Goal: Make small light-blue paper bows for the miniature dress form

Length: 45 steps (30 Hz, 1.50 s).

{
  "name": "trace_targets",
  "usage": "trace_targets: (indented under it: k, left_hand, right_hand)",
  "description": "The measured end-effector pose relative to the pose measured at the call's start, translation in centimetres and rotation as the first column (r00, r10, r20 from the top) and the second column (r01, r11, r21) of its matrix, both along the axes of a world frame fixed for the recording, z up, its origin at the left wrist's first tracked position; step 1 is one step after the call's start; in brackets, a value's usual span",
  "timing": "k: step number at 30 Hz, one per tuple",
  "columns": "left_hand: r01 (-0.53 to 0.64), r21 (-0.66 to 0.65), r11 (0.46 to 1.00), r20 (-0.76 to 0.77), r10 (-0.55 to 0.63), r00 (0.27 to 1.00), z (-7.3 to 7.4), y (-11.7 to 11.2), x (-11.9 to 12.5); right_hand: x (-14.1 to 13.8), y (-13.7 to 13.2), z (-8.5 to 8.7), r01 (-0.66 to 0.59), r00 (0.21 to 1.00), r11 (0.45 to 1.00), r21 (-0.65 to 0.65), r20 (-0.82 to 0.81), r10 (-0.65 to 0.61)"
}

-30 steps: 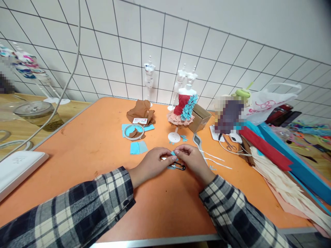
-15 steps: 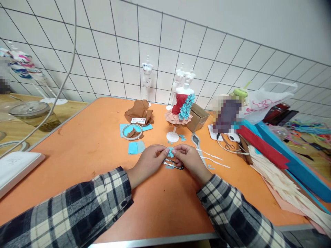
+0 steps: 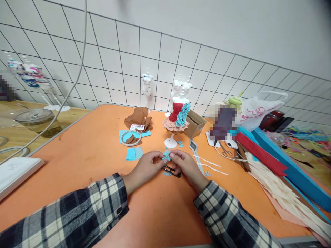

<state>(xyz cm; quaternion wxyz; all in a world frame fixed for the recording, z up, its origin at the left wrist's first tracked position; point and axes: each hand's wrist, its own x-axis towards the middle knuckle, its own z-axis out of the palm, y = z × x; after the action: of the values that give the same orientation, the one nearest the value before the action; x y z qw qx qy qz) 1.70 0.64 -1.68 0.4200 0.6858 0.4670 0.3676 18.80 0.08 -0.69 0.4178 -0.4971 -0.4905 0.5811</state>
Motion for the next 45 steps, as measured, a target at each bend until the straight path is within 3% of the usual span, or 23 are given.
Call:
trace_targets:
  k: [4,8,13,17,24,32,35,38,40,42,45]
  left_hand:
    - [0.0,0.042,0.999,-0.076,0.004,0.997,0.1,-0.1,0.1]
    - [0.005,0.105,0.994,-0.075,0.003,0.997,0.7,-0.3,0.1]
    - [-0.022,0.052,0.998,-0.022,0.023,0.999,1.4,-0.5,0.1]
    - [-0.033,-0.037,0.999,0.057,0.036,0.998,1.4,-0.5,0.1]
    - [-0.09,-0.09,0.992,0.129,0.101,0.986,1.1,-0.1,0.0]
    - [-0.059,-0.102,0.993,0.132,0.072,0.989,0.9,0.0,0.0]
    - [-0.023,-0.09,0.996,0.108,0.033,0.994,0.7,-0.1,-0.1]
    - [0.041,-0.048,0.998,0.033,-0.039,0.999,0.5,-0.1,-0.1]
    - [0.067,-0.024,0.997,-0.005,-0.067,0.998,0.5,-0.2,0.0]
    - [0.076,-0.014,0.997,-0.014,-0.076,0.997,0.4,-0.1,0.0]
    - [0.053,-0.006,0.999,-0.007,-0.053,0.999,0.4,-0.1,0.0]
  right_hand:
    - [-0.2,0.1,-0.4,0.03,0.997,0.997,0.064,0.067,-0.034]
    - [0.1,0.3,-0.8,0.038,0.979,0.969,0.243,0.184,-0.085]
    - [0.5,-0.3,-0.1,-0.126,0.866,0.866,0.484,0.48,-0.142]
    - [0.5,-0.7,0.5,-0.275,0.757,0.778,0.565,0.626,-0.187]
    - [0.4,-0.3,0.1,-0.088,0.89,0.888,0.451,0.436,-0.132]
    - [0.5,-0.4,0.1,-0.194,0.853,0.836,0.514,0.509,-0.115]
    - [0.5,-0.4,0.3,-0.087,0.883,0.854,0.513,0.436,-0.172]
    - [0.5,-0.3,0.4,0.044,0.935,0.925,0.377,0.31,-0.17]
    - [0.4,-0.1,0.2,0.028,0.972,0.974,0.226,0.22,-0.079]
    - [0.3,0.0,-0.2,-0.009,0.991,0.994,0.109,0.134,-0.006]
    - [0.3,0.2,-0.5,0.001,0.998,0.997,0.075,0.067,-0.006]
